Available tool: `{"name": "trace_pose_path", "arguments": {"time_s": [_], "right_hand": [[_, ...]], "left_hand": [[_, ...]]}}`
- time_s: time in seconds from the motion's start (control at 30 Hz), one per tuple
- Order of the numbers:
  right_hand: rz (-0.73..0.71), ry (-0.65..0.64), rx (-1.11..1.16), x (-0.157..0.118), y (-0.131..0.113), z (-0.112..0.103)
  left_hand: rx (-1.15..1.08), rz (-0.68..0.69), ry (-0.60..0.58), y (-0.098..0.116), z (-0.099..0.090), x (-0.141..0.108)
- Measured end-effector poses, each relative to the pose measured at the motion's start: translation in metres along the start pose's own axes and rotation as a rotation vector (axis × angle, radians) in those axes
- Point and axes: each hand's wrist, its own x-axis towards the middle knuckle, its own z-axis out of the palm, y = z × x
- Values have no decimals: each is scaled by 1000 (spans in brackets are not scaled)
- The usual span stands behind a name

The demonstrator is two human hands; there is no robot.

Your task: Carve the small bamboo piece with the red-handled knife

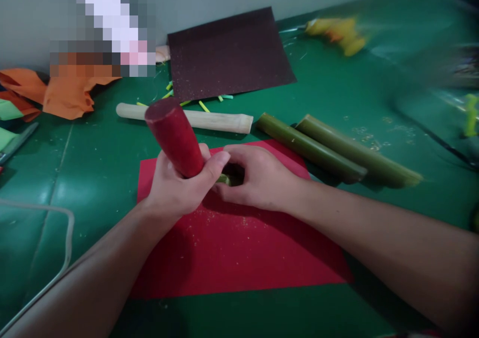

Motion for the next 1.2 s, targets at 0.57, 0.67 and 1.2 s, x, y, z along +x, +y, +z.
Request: {"name": "trace_pose_path", "arguments": {"time_s": [0.57, 0.67, 1.2], "right_hand": [[-23, 10, -33, 2, 0, 0], [-4, 0, -27, 2, 0, 0], [-28, 18, 0, 0, 0, 1]], "left_hand": [[21, 55, 220, -8, 6, 0], [-47, 38, 159, -7, 2, 2], [25, 59, 5, -5, 0, -2]]}}
